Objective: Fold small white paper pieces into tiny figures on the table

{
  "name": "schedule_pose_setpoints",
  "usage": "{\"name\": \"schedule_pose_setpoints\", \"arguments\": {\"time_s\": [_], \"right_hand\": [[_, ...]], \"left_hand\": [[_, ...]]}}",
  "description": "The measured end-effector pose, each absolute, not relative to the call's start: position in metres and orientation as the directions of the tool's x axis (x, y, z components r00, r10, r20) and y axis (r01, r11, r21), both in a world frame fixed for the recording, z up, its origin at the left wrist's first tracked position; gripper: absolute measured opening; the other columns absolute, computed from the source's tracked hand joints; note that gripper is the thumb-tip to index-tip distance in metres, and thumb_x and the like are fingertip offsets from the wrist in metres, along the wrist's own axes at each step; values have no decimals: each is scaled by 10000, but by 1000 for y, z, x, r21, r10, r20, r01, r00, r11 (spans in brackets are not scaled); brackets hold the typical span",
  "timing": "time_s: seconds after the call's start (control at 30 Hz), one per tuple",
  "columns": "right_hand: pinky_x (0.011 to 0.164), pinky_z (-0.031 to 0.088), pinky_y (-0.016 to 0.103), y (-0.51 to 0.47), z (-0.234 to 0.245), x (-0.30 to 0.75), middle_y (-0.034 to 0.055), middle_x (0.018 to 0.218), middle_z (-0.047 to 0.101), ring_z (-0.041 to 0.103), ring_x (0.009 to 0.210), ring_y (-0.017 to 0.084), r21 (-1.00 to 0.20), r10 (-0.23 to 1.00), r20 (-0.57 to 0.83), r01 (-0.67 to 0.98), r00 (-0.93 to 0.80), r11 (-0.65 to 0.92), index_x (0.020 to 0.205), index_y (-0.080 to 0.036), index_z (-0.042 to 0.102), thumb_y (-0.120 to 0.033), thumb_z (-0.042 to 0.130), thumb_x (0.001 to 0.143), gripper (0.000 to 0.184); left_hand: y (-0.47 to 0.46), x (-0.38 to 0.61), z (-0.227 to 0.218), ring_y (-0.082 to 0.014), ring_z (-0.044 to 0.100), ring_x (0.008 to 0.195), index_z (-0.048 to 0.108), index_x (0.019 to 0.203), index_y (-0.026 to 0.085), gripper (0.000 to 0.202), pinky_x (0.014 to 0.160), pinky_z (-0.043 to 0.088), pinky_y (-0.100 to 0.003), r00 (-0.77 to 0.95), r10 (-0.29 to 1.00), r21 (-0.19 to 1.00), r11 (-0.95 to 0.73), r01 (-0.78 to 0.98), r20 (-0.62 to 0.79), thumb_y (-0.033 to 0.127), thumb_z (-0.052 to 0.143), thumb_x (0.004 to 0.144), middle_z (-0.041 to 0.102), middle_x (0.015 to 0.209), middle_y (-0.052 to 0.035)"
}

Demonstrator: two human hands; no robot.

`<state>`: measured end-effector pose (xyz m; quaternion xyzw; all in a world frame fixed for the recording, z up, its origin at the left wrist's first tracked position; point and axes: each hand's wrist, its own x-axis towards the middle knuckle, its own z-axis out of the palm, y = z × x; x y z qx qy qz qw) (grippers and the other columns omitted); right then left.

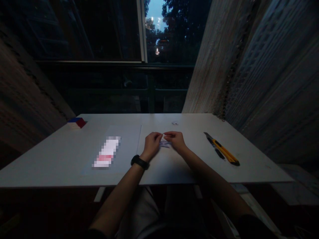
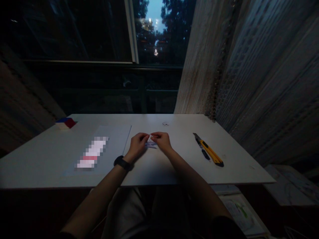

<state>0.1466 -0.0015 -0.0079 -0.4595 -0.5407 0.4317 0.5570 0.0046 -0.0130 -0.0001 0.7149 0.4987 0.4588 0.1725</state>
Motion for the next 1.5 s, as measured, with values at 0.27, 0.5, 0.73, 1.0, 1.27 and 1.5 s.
{"name": "schedule_pose_setpoints", "arguments": {"time_s": [0.27,0.5,0.73,1.0,1.27,1.5], "right_hand": [[547,418,267,-5,-5,144,15,574,630,541,538,120,-981,992,107,-159,59,115,700,-129,691,-227,732,454,268],[529,391,253,-7,-4,142,-3,540,608,515,518,104,-969,991,118,-210,62,128,701,-128,686,-233,738,462,266],[523,382,246,-10,-4,138,-10,536,600,506,517,99,-961,991,116,-245,72,130,704,-133,681,-234,734,469,262],[548,413,262,-10,-4,135,2,563,616,532,542,112,-964,987,113,-226,116,137,688,-134,671,-261,741,459,271],[586,439,281,-8,-4,137,17,612,625,552,589,129,-969,985,152,-187,78,164,694,-146,662,-334,756,463,312],[526,385,247,-7,-2,143,-28,562,557,505,520,96,-984,995,92,-156,-44,84,763,-128,647,-293,785,399,423]], "left_hand": [[-18,7,-2,-157,556,702,567,871,176,216,650,398,-271,163,831,616,-512,599,532,303,393,863,626,773,-47],[-20,7,0,-148,563,705,572,849,180,233,646,398,-259,140,835,653,-510,560,532,347,410,860,631,772,-39],[-22,7,1,-137,545,652,572,784,176,236,608,387,-250,105,836,657,-495,568,539,353,428,849,614,705,-25],[-22,6,1,-141,558,684,578,795,179,199,639,405,-257,110,832,666,-508,547,544,310,437,844,623,733,-28],[-25,7,3,-149,555,687,568,798,178,203,635,396,-262,99,828,634,-493,596,551,314,425,850,615,729,-35],[-24,6,4,-149,556,668,581,768,183,203,615,384,-260,63,846,651,-452,610,529,328,453,829,622,704,-30]]}}
